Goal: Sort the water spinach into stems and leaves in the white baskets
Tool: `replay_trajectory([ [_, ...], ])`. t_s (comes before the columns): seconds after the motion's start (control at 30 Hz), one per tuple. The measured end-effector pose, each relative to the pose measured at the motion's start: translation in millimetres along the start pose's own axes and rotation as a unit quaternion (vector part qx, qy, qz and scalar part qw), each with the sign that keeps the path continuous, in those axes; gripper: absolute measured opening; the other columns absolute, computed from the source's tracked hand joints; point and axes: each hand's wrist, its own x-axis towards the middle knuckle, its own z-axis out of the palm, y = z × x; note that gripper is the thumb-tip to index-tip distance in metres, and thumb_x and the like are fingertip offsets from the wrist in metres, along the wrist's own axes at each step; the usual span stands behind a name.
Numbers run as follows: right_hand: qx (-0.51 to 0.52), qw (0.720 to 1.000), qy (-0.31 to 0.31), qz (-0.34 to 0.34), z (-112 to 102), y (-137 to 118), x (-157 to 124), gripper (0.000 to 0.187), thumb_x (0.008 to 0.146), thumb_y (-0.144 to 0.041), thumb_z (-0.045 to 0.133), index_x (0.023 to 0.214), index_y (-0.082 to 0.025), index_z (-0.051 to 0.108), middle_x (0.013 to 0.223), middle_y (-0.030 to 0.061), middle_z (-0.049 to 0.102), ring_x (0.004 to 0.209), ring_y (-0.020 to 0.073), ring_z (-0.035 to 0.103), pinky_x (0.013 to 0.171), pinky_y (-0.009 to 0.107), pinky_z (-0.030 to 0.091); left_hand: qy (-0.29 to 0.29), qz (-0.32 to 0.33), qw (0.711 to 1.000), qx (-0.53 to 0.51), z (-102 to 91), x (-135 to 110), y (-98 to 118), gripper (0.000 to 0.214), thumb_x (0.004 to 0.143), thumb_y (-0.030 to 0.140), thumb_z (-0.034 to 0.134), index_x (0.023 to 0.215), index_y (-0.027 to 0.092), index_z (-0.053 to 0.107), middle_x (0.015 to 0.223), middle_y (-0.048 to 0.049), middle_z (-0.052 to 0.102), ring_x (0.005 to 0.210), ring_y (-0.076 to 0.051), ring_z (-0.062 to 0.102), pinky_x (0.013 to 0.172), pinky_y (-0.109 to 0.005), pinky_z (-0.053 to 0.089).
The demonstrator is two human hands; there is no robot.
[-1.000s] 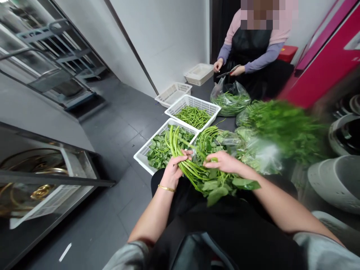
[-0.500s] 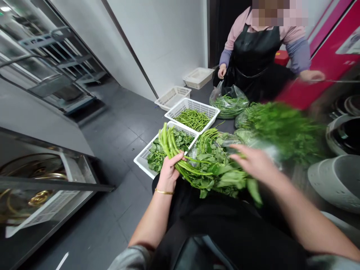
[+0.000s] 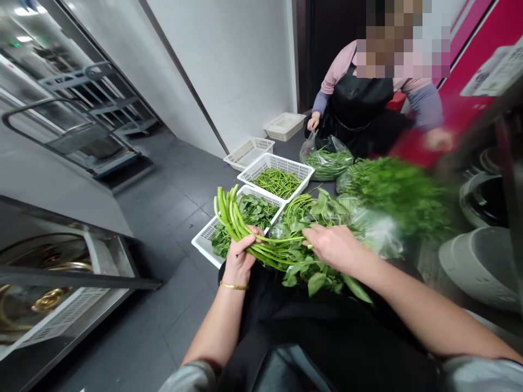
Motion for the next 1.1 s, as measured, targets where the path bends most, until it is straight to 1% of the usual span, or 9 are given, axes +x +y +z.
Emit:
replay_trajectory([
  [0.1, 0.064, 0.996, -0.008, -0.064, 22.7, 0.0, 12.4, 0.023, 0.088, -0.02, 0.044, 0.081, -0.015, 0.065, 0.077, 0.0076, 0.068, 0.063, 0.016, 0.06, 0.054, 0.024, 0.038, 0.029, -0.037, 0.999, -0.006, 1.1, -6.7, -3.6, 0.017, 0.056, 0.023, 0.073, 0.069, 0.016, 0.064, 0.054, 0.0009, 0.055, 0.06, -0.014, 0.055, 0.057, -0.025, 0.045],
  [0.2, 0.264, 0.96, 0.069, -0.058, 43.3, 6.9, 5.6, 0.03, 0.089, -0.029, 0.043, 0.074, -0.017, 0.066, 0.072, 0.0043, 0.067, 0.063, 0.0136, 0.059, 0.059, 0.024, 0.042, 0.09, -0.092, 0.992, -0.006, 8.6, -14.7, -17.0, 0.02, 0.056, 0.021, 0.073, 0.073, 0.015, 0.064, 0.055, 0.0011, 0.058, 0.053, -0.012, 0.055, 0.054, -0.023, 0.044],
  [0.33, 0.457, 0.857, 0.175, 0.162, 61.1, 28.2, -11.9, 0.03, 0.082, -0.04, 0.05, 0.071, -0.017, 0.066, 0.063, 0.0023, 0.064, 0.058, 0.0145, 0.057, 0.056, 0.025, 0.044, 0.11, -0.149, 0.982, -0.035, 26.9, -18.5, -35.4, 0.023, 0.056, 0.021, 0.075, 0.075, 0.012, 0.065, 0.056, -0.0002, 0.061, 0.051, -0.011, 0.055, 0.052, -0.022, 0.043],
  [0.47, 0.428, 0.783, 0.292, 0.344, 54.4, 66.8, -33.3, 0.035, 0.081, -0.046, 0.045, 0.065, -0.019, 0.06, 0.05, 0.0003, 0.053, 0.045, 0.014, 0.047, 0.047, 0.026, 0.039, 0.15, -0.161, 0.972, -0.087, 29.5, -10.0, -37.1, 0.02, 0.056, 0.019, 0.074, 0.07, 0.011, 0.062, 0.053, 0.0014, 0.058, 0.049, -0.009, 0.054, 0.051, -0.021, 0.042],
  [0.57, 0.364, 0.859, 0.221, 0.283, 42.3, 79.4, -43.3, 0.036, 0.08, -0.05, 0.05, 0.06, -0.02, 0.055, 0.053, 0.0011, 0.054, 0.048, 0.0147, 0.049, 0.048, 0.027, 0.039, 0.162, -0.167, 0.967, -0.099, 24.7, -5.1, -35.8, 0.021, 0.056, 0.018, 0.075, 0.07, 0.011, 0.062, 0.054, 0.0012, 0.059, 0.05, -0.008, 0.054, 0.051, -0.02, 0.041],
  [0.67, 0.268, 0.941, 0.124, 0.168, 38.0, 62.3, -34.4, 0.033, 0.084, -0.045, 0.051, 0.067, -0.018, 0.06, 0.064, 0.0031, 0.063, 0.056, 0.0162, 0.057, 0.057, 0.028, 0.044, 0.162, -0.173, 0.968, -0.087, 26.0, -6.5, -38.1, 0.021, 0.057, 0.019, 0.076, 0.071, 0.01, 0.062, 0.054, 0.0009, 0.059, 0.049, -0.008, 0.054, 0.051, -0.02, 0.041],
  [0.83, 0.193, 0.981, 0.023, -0.005, 53.8, 16.2, 16.7, 0.028, 0.089, -0.027, 0.046, 0.107, -0.016, 0.064, 0.093, 0.0101, 0.071, 0.079, 0.0195, 0.065, 0.072, 0.03, 0.047, 0.137, -0.184, 0.971, -0.065, 33.4, -13.7, -43.5, 0.02, 0.059, 0.022, 0.076, 0.067, 0.01, 0.062, 0.055, 0.0003, 0.06, 0.048, -0.009, 0.054, 0.053, -0.023, 0.042],
  [0.93, 0.233, 0.972, -0.032, -0.023, 68.0, 10.1, 39.9, 0.022, 0.086, -0.027, 0.051, 0.083, -0.016, 0.069, 0.076, 0.0074, 0.07, 0.069, 0.0181, 0.063, 0.067, 0.028, 0.046, 0.135, -0.18, 0.971, -0.078, 31.3, -13.6, -46.4, 0.019, 0.059, 0.021, 0.076, 0.067, 0.01, 0.062, 0.055, 0.0004, 0.06, 0.049, -0.009, 0.054, 0.055, -0.023, 0.042],
  [1.1, 0.438, 0.844, 0.182, 0.251, 81.8, 50.9, 28.1, 0.037, 0.081, -0.048, 0.048, 0.073, -0.018, 0.066, 0.06, 0.0023, 0.063, 0.052, 0.0161, 0.055, 0.053, 0.028, 0.045, 0.204, -0.157, 0.955, -0.146, 16.5, -4.5, -47.8, 0.02, 0.057, 0.02, 0.075, 0.065, 0.012, 0.058, 0.052, 0.0016, 0.057, 0.048, -0.008, 0.052, 0.052, -0.021, 0.04],
])
